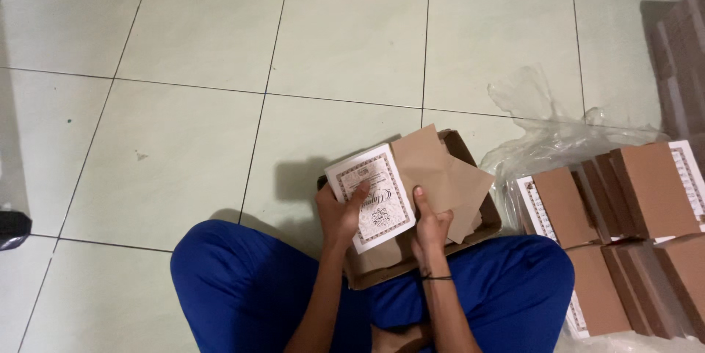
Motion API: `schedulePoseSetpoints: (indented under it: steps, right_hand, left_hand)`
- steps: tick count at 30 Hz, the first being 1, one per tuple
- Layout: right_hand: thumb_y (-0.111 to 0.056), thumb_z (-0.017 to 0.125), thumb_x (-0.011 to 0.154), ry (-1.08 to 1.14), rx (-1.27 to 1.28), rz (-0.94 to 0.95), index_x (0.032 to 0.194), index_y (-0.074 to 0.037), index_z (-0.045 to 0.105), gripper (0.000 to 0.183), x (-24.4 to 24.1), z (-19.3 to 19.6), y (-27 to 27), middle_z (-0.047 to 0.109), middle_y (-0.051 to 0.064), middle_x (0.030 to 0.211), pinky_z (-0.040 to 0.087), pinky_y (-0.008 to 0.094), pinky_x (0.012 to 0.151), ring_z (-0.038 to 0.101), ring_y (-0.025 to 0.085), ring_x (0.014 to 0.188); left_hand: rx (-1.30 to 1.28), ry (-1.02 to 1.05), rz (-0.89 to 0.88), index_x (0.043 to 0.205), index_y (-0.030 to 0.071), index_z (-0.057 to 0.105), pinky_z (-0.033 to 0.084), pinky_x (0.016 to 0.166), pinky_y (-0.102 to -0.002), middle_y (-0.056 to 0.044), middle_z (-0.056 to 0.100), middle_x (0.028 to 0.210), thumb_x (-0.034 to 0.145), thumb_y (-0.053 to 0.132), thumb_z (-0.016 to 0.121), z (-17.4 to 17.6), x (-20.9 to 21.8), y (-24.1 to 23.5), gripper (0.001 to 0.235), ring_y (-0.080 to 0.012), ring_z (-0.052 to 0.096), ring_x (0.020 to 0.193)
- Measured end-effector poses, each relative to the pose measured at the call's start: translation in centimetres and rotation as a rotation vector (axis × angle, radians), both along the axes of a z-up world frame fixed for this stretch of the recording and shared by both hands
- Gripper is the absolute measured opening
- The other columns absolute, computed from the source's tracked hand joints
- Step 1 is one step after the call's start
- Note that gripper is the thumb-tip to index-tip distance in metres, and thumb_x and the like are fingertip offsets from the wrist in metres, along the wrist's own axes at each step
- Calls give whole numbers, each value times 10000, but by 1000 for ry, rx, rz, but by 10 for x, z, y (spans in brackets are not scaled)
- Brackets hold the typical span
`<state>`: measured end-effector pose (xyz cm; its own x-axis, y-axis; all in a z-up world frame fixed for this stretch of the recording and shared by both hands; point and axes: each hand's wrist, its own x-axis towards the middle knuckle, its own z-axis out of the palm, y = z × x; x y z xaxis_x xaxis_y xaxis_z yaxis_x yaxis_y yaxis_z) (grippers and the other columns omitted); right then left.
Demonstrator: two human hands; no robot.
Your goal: The person picks up a stack of paper booklets and a brown cardboard folder, places the booklets inside the folder, and then sets the folder onto a stack of similar items on the floor.
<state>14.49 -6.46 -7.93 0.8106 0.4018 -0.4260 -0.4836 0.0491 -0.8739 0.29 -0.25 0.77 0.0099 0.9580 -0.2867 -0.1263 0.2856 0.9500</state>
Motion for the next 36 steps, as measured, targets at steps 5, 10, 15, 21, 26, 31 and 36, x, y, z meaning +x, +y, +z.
schedulePoseSetpoints:
  steps: [5,10,15,21,26,31,36]
  right_hand:
    - [-157,910,809,-7,-19,111,1110,-32,617,438,10,64,7,649,81,983,482,473,901,596,207,961]
    - [8,935,630,-481,11,376,1463,-19,519,932,53,76,-8,684,200,1227,554,319,921,687,240,1065]
    - [-58,999,623,-262,-141,498,1023,-38,727,484,51,42,-3,773,137,878,597,316,769,712,153,764]
    - [-161,1029,516,-268,-273,688,1319,-30,632,905,50,121,1,681,215,1217,514,521,980,636,357,1134]
    - [-73,990,604,-268,-186,694,1072,-34,756,525,69,60,-18,746,182,973,550,469,783,678,299,898]
    - [44,864,724,-82,189,607,1019,-4,780,311,55,61,-14,766,197,868,588,438,652,735,297,726]
    - [9,837,749,207,206,522,1092,-35,661,388,52,66,-12,760,190,980,621,503,707,756,352,793]
  left_hand:
    - [50,49,-26,1076,8,760,565,796,-425,-153,784,967,828,175,861,-8,-6,2,316,-198,698,903]
    - [166,132,-114,1070,-5,774,573,817,-488,-200,787,950,835,130,854,-24,-9,6,283,-268,721,919]
    - [234,153,-274,1037,-6,768,544,867,-500,-208,788,968,761,107,859,-20,-8,0,312,-221,666,997]
    - [195,70,-346,987,14,778,549,823,-423,-153,788,914,742,108,889,-12,-13,6,285,-158,614,939]
    - [180,56,-362,993,22,788,557,811,-418,-161,787,901,777,93,873,-4,-18,8,243,-170,648,911]
    - [160,47,-375,988,10,778,562,794,-393,-150,782,914,732,158,931,-14,-27,16,333,-176,627,890]
    - [79,47,-441,995,-5,781,576,768,-413,-151,785,921,710,181,963,-2,-39,24,386,-210,648,837]
